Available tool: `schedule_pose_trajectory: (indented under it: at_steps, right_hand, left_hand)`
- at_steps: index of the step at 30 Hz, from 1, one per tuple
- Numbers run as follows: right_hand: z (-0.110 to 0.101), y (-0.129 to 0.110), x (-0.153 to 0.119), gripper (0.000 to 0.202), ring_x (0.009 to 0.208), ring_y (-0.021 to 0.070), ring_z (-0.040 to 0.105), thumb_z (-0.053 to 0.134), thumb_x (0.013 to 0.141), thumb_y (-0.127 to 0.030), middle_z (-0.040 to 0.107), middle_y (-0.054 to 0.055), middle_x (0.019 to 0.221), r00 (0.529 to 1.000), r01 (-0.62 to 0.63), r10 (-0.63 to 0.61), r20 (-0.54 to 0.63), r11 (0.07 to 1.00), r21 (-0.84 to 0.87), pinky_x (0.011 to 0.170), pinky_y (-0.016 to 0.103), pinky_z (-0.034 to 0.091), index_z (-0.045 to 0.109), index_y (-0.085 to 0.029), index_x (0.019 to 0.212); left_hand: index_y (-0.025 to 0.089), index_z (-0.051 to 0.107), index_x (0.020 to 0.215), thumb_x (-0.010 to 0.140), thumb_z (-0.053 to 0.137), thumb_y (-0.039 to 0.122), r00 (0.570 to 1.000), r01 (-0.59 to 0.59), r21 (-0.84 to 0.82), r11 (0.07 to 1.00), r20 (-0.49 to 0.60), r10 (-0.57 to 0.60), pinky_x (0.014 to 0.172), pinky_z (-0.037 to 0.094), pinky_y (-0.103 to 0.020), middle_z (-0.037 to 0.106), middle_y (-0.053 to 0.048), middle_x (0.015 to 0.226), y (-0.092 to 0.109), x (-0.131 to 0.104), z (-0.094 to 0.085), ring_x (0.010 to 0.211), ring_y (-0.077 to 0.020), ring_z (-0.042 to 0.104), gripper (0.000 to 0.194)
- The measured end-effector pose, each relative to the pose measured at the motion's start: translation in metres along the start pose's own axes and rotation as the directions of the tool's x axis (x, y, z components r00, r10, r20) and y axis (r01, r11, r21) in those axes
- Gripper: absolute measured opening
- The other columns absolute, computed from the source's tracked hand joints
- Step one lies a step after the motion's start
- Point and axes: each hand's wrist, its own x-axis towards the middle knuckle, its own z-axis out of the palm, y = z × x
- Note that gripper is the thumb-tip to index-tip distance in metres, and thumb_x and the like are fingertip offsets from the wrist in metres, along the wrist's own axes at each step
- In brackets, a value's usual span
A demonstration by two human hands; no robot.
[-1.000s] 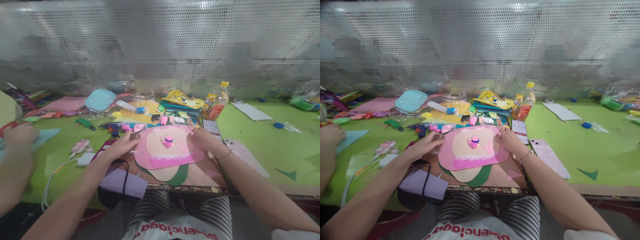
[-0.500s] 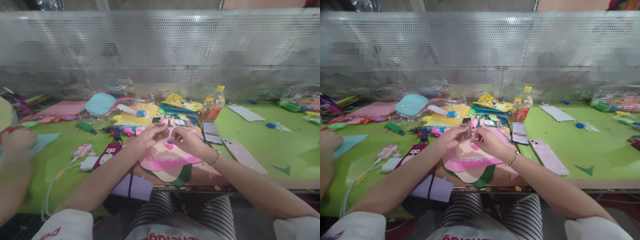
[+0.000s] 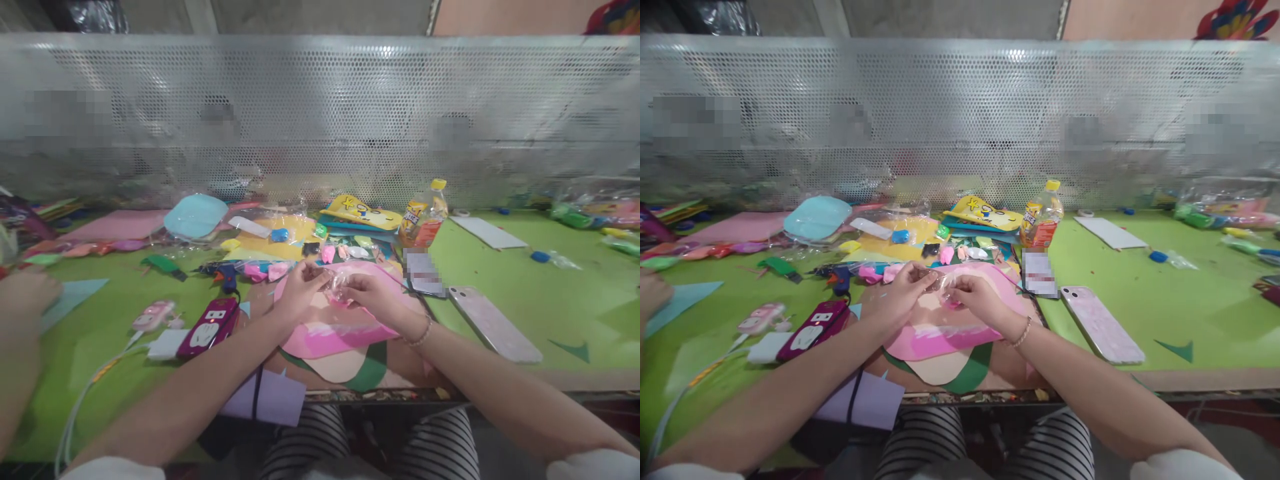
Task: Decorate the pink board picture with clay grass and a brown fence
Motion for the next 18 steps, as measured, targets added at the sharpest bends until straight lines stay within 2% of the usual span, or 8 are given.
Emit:
schedule_pose_trajectory:
  at_steps: [7,12,16,18]
  right_hand:
    - [-0.0075,0.0083,0.0027,0.020,0.057,0.0079,0.052,0.062,0.076,-0.033,0.058,-0.001,0.064,0.998,-0.060,0.060,0.011,0.996,0.063,0.055,0.021,0.042,0.061,-0.015,0.066]
    - [-0.0062,0.0064,0.0009,0.021,0.053,0.0074,0.048,0.066,0.071,-0.035,0.056,-0.002,0.061,0.997,-0.076,0.073,0.030,0.990,0.120,0.052,0.022,0.038,0.062,-0.015,0.067]
    - [-0.0046,0.0063,0.0000,0.022,0.053,0.0073,0.047,0.066,0.071,-0.036,0.056,-0.002,0.062,0.998,-0.052,0.045,0.054,0.987,0.152,0.051,0.022,0.037,0.061,-0.015,0.067]
    - [-0.0042,0.0053,-0.0002,0.022,0.055,0.0077,0.048,0.067,0.071,-0.037,0.057,-0.001,0.064,0.998,-0.024,0.016,0.054,0.988,0.150,0.053,0.022,0.038,0.060,-0.016,0.067]
  left_hand:
    - [0.019,0.047,0.077,0.068,0.072,0.033,0.999,-0.008,0.084,0.996,0.044,0.004,0.065,0.047,-0.024,0.059,0.003,0.071,0.0002,-0.0019,0.0017,0.066,-0.0106,0.058,0.030]
    - [0.018,0.048,0.080,0.071,0.069,0.038,0.994,-0.027,0.169,0.985,0.108,0.008,0.065,0.049,-0.028,0.062,-0.001,0.078,-0.0028,-0.0024,0.0000,0.066,-0.0125,0.060,0.030]
    - [0.019,0.048,0.081,0.073,0.067,0.037,0.990,-0.094,0.286,0.954,0.125,0.060,0.065,0.048,-0.029,0.061,-0.002,0.078,-0.0080,0.0001,-0.0024,0.070,-0.0140,0.059,0.028]
    - [0.019,0.047,0.086,0.073,0.067,0.034,0.987,-0.153,0.358,0.921,0.107,0.122,0.070,0.047,-0.031,0.060,-0.003,0.085,-0.0090,0.0013,-0.0036,0.079,-0.0162,0.059,0.028]
